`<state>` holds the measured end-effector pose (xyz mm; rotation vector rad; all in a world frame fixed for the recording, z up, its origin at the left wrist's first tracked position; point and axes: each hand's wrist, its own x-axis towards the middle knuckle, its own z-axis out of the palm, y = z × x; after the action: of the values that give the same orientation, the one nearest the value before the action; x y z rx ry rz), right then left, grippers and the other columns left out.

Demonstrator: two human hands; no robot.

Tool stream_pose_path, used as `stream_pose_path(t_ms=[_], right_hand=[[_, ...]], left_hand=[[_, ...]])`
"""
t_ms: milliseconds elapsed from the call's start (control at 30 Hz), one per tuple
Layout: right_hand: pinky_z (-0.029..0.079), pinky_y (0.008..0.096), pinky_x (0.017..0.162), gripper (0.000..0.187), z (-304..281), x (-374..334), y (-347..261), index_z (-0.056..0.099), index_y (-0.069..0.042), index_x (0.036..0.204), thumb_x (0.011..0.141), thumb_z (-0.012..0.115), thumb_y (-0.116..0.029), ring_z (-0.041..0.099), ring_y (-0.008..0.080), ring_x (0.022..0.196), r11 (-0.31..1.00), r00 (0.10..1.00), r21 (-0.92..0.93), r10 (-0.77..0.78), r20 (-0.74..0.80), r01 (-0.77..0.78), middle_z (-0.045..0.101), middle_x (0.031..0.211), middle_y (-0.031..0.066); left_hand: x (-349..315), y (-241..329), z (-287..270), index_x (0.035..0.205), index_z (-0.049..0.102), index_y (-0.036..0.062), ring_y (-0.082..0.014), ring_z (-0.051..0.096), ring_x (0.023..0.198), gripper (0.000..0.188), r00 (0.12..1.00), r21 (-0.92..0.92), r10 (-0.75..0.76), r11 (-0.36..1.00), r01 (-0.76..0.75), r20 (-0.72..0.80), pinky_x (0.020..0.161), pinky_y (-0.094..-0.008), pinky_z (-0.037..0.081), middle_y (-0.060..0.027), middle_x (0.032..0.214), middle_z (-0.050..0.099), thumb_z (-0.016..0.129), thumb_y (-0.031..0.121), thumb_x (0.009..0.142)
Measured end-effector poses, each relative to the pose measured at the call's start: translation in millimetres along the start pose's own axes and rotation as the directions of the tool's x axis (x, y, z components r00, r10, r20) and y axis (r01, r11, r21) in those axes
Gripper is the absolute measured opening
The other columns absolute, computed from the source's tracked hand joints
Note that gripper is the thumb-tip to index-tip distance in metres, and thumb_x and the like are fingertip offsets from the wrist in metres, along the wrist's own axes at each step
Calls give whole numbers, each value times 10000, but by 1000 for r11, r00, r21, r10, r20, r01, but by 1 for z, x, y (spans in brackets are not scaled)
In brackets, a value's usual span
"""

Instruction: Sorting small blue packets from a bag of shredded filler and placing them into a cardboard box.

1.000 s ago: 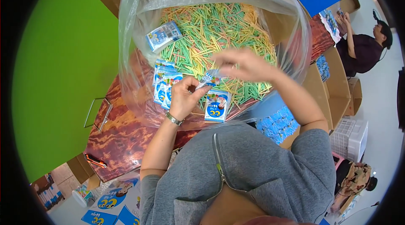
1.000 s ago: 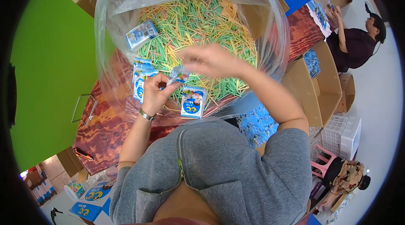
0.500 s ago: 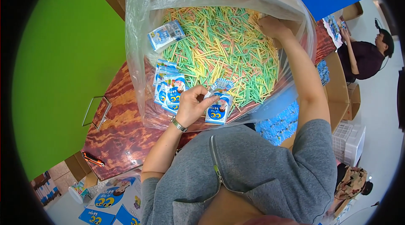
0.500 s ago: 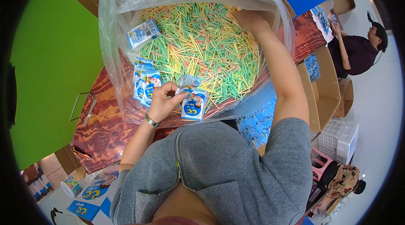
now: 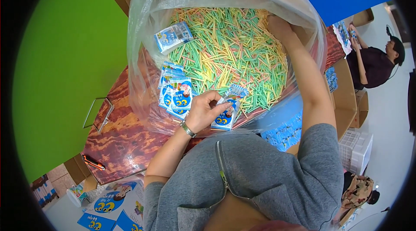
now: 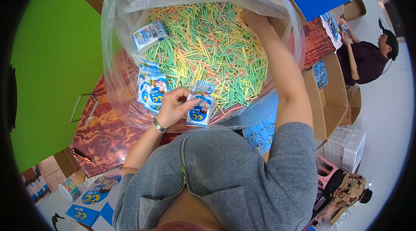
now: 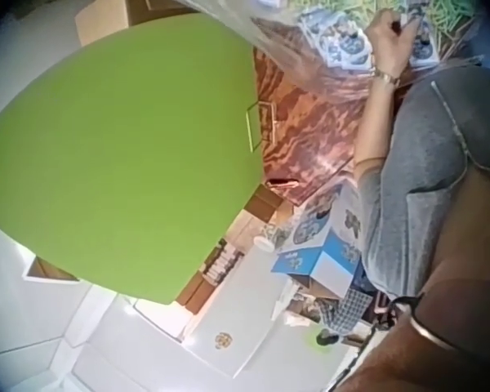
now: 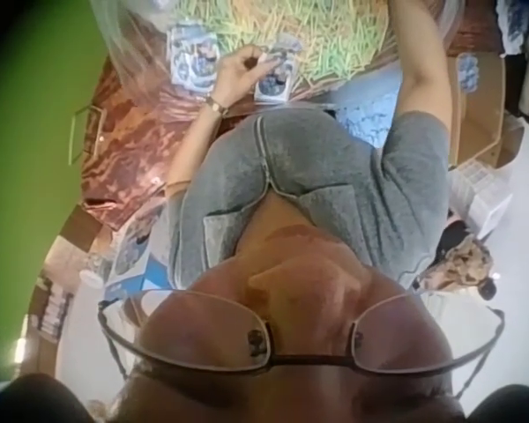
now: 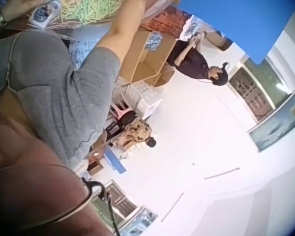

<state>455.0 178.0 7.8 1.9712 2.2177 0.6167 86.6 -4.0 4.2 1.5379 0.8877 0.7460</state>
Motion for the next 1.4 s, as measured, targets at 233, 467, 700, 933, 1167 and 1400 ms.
stream_pose_path(t_ms=[233, 467, 700, 933, 1167, 1400], right_hand=[[424, 470, 913, 236, 27, 1, 7, 619, 24, 931, 753, 697, -109, 541, 385, 1067, 829, 999, 559, 41, -23, -21, 605, 1032, 234], [428, 453, 909, 236, 26, -5, 0, 610, 32, 956, 767, 682, -89, 538, 389, 1061, 849, 1000, 528, 4, -8, 1, 608, 1018, 230], [448, 467, 920, 286, 50, -7, 10, 587, 22, 1041, 871, 569, -207, 569, 397, 1072, 929, 989, 346, -97, -112, 130, 600, 1106, 258], [464, 494, 930, 375, 15, -2, -7, 512, 47, 1137, 912, 483, -252, 572, 405, 1109, 938, 974, 331, 25, 226, -101, 577, 1192, 285], [435, 487, 975, 358, 11, 5, -2, 509, 66, 1128, 843, 481, -148, 545, 410, 1145, 931, 935, 330, 30, 354, -155, 546, 1193, 342], [402, 443, 929, 321, -34, -12, -6, 547, 14, 1114, 870, 527, -193, 533, 363, 1050, 865, 994, 501, 22, -108, 36, 585, 1083, 245]], left_hand=[[-3, -4, 1, 796, 630, 24, -40, 501, 618, 200, 1000, -19, -11, 1000, 11, 9, 550, -214, 412, 13, 704, 586, 783, 153, 807], [-1, 8, 3, 793, 627, 29, -56, 491, 612, 213, 1000, -1, 18, 1000, -18, 14, 544, -225, 401, 1, 691, 567, 785, 170, 803], [-2, 5, 0, 777, 616, 23, -61, 496, 610, 233, 999, 49, 36, 998, -36, 12, 542, -231, 402, -10, 694, 574, 790, 177, 798], [-7, 7, 0, 775, 620, 21, -58, 503, 614, 234, 1000, 53, 26, 998, -25, -18, 543, -230, 402, -9, 697, 581, 790, 179, 798], [-7, 10, -3, 768, 621, 25, -55, 495, 594, 240, 998, 99, 51, 994, -48, -30, 533, -230, 402, -5, 679, 583, 792, 191, 799], [-4, 2, -7, 746, 618, 31, -38, 531, 613, 230, 998, 15, 2, 1000, -1, -68, 545, -225, 428, -2, 708, 623, 781, 182, 808]])
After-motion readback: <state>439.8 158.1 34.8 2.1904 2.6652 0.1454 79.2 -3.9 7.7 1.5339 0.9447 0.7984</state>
